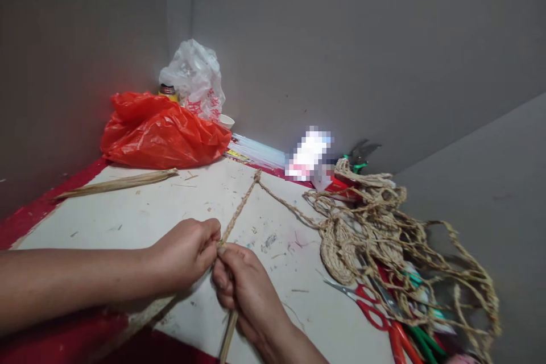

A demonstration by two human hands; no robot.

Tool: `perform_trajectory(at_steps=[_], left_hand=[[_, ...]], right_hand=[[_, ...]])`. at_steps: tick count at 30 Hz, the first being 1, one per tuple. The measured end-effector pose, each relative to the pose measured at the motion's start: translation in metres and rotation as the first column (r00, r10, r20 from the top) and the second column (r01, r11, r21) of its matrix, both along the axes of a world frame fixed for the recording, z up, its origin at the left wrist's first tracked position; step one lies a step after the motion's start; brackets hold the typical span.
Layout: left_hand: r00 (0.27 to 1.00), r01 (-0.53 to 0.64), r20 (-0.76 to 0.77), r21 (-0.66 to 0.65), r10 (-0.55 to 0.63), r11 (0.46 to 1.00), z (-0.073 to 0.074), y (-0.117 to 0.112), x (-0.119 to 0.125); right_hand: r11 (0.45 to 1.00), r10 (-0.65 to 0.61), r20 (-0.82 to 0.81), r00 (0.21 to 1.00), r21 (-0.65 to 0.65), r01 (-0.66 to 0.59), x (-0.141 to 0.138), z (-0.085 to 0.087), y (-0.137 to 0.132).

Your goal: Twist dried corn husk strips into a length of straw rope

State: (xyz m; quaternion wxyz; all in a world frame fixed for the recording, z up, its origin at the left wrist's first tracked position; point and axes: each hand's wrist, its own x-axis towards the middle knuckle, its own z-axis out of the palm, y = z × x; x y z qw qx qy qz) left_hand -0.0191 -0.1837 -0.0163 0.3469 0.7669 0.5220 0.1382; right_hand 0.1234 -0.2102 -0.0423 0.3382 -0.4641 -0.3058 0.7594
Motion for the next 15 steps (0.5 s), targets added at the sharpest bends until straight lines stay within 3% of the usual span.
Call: perform_trajectory(at_steps=[6, 15], left_hand=[[0.988, 0.009, -0.155, 0.118, 0.009, 0.993, -0.006, -0.018, 0.006], [0.99, 0.05, -0.134, 0.1, -0.036, 0.994, 0.003, -0.033, 0.008]], right_hand=[[0.999, -0.045, -0.09, 0.995, -0.009, 0.045, -0.003, 0.0, -0.004], [0.996, -0.06, 0.027, 0.998, 0.063, 0.058, -0.001, -0.001, -0.005]])
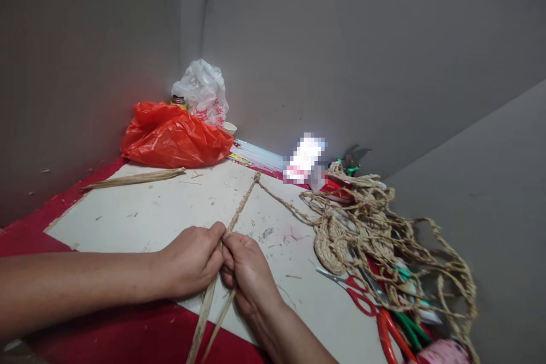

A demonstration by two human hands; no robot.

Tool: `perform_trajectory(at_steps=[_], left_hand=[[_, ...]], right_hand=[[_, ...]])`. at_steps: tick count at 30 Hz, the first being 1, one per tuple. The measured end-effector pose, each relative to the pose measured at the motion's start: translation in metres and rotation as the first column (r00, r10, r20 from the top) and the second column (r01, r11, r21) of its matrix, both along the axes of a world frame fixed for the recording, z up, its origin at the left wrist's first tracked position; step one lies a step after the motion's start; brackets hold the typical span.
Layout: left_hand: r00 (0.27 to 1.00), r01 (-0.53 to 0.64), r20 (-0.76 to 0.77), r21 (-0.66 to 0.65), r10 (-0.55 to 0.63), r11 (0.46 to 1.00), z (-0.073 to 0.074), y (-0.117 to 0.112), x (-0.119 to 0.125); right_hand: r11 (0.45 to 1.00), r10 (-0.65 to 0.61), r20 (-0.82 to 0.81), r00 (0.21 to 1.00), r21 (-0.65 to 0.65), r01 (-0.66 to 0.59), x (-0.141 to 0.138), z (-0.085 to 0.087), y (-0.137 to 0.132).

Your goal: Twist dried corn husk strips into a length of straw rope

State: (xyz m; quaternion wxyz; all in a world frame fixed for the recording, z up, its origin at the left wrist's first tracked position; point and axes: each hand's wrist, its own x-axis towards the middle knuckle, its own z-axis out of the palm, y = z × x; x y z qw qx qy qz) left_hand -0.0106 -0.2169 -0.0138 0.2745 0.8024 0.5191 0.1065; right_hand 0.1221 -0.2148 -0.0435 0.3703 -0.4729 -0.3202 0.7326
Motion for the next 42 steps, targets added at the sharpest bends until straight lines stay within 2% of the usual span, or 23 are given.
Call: perform_trajectory(at_steps=[4, 8, 10, 12, 14, 15, 17, 19, 21, 22, 27, 30, 32, 36, 37, 39, 42], left_hand=[[0.992, 0.097, 0.093, -0.127, -0.085, 0.987, 0.01, -0.004, -0.006], [0.968, 0.197, 0.197, -0.22, -0.155, 0.955, 0.029, 0.0, -0.021], [0.967, 0.131, 0.239, -0.164, -0.089, 0.978, 0.038, 0.006, -0.028], [0.96, -0.039, 0.275, -0.023, 0.044, 0.999, 0.041, 0.014, -0.031], [0.944, -0.138, 0.307, 0.043, 0.118, 0.99, 0.034, 0.023, -0.028], [0.943, -0.116, 0.315, 0.011, 0.107, 0.993, 0.028, 0.027, -0.025], [0.943, 0.011, 0.33, -0.176, 0.048, 0.984, 0.012, 0.035, -0.017], [0.914, 0.11, 0.402, -0.379, 0.057, 0.919, -0.002, 0.042, -0.01], [0.889, 0.17, 0.45, -0.503, 0.089, 0.848, -0.01, 0.047, -0.008], [0.883, 0.183, 0.46, -0.517, 0.091, 0.836, -0.011, 0.049, -0.008], [0.893, 0.217, 0.449, -0.391, -0.02, 0.894, -0.008, 0.057, -0.014], [0.87, 0.242, 0.494, -0.431, 0.003, 0.869, -0.012, 0.059, -0.013], [0.854, 0.245, 0.517, -0.508, 0.065, 0.826, -0.016, 0.059, -0.011], [0.824, 0.283, 0.533, -0.678, 0.189, 0.679, -0.02, 0.057, -0.009], [0.814, 0.289, 0.54, -0.696, 0.214, 0.657, -0.02, 0.056, -0.009], [0.806, 0.269, 0.539, -0.701, 0.244, 0.661, -0.023, 0.055, -0.007], [0.796, 0.204, 0.551, -0.634, 0.251, 0.746, -0.031, 0.053, -0.001]], right_hand=[[1.0, 0.013, 0.049, 0.999, 0.016, -0.014, 0.004, 0.0, 0.003], [0.999, 0.033, 0.035, 0.999, 0.004, -0.033, 0.007, 0.003, 0.005], [0.999, 0.04, 0.019, 0.999, 0.009, -0.041, 0.008, 0.005, 0.006], [0.998, 0.066, 0.004, 0.998, 0.013, -0.066, 0.01, 0.005, 0.007], [0.994, 0.102, -0.008, 0.995, 0.025, -0.102, 0.012, 0.004, 0.009], [0.992, 0.119, -0.013, 0.993, 0.034, -0.119, 0.013, 0.004, 0.01], [0.987, 0.154, -0.014, 0.988, 0.048, -0.153, 0.015, 0.003, 0.012], [0.978, 0.2, -0.004, 0.98, 0.057, -0.199, 0.017, 0.004, 0.014], [0.968, 0.244, 0.012, 0.97, 0.058, -0.244, 0.02, 0.006, 0.016], [0.963, 0.264, 0.022, 0.964, 0.055, -0.265, 0.022, 0.007, 0.017], [0.926, 0.366, 0.143, 0.92, 0.047, -0.376, 0.031, 0.013, 0.024], [0.895, 0.399, 0.259, 0.88, 0.101, -0.435, 0.034, 0.014, 0.027], [0.861, 0.408, 0.372, 0.834, 0.146, -0.486, 0.036, 0.015, 0.027], [0.78, 0.364, 0.604, 0.709, 0.218, -0.587, 0.038, 0.018, 0.028], [0.762, 0.339, 0.649, 0.681, 0.235, -0.603, 0.038, 0.018, 0.028], [0.733, 0.294, 0.71, 0.64, 0.263, -0.628, 0.037, 0.017, 0.027], [0.713, 0.243, 0.757, 0.607, 0.284, -0.641, 0.036, 0.01, 0.025]])
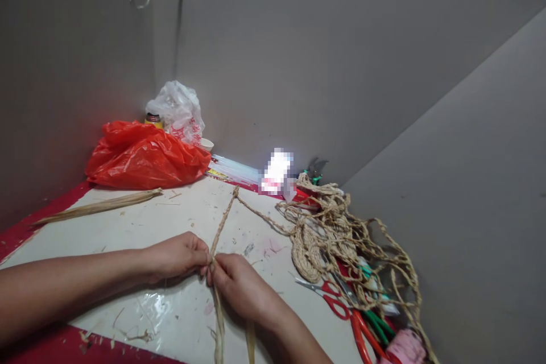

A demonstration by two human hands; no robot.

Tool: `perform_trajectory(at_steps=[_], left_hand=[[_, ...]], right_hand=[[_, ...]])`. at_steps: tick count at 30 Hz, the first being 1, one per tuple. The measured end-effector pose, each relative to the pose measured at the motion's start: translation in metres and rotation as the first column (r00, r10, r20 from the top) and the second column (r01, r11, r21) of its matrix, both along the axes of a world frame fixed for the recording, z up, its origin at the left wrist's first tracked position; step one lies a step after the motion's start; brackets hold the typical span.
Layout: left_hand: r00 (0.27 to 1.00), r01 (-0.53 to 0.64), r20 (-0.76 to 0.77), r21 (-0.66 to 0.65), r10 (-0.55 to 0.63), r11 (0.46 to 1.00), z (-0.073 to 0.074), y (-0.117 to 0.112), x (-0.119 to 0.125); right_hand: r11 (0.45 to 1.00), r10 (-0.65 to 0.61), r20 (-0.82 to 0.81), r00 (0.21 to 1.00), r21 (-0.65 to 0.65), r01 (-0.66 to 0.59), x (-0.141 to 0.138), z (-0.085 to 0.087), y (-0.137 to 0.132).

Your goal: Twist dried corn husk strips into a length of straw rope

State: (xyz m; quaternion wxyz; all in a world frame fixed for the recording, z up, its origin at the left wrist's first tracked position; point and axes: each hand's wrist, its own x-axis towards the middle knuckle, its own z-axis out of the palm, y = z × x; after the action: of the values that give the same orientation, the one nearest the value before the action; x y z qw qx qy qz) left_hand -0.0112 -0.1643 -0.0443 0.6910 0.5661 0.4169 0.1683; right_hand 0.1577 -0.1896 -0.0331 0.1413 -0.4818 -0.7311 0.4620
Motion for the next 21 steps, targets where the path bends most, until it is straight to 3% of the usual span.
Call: perform_trajectory(at_steps=[5, 11, 14, 18, 21], left_hand=[[0.984, -0.164, -0.048, 0.151, 0.173, 0.975, -0.015, -0.004, 0.008], [0.98, -0.16, -0.079, 0.235, 0.183, 0.959, -0.017, -0.006, 0.008], [0.981, -0.17, -0.049, 0.241, 0.187, 0.955, -0.018, -0.005, 0.008], [0.987, -0.159, 0.032, 0.213, 0.156, 0.964, -0.02, -0.006, 0.006], [0.989, -0.137, 0.076, 0.22, 0.123, 0.966, -0.018, -0.007, 0.003]], right_hand=[[0.998, -0.045, 0.076, 0.996, 0.04, 0.042, -0.003, -0.005, -0.001], [0.982, -0.148, 0.231, 0.962, 0.15, 0.115, -0.003, 0.009, -0.003], [0.973, -0.231, 0.112, 0.967, -0.004, 0.233, -0.012, 0.003, -0.01], [0.844, -0.495, -0.188, 0.849, -0.338, 0.417, -0.03, -0.015, -0.026], [0.796, -0.569, -0.239, 0.787, -0.399, 0.454, -0.043, -0.024, -0.033]])
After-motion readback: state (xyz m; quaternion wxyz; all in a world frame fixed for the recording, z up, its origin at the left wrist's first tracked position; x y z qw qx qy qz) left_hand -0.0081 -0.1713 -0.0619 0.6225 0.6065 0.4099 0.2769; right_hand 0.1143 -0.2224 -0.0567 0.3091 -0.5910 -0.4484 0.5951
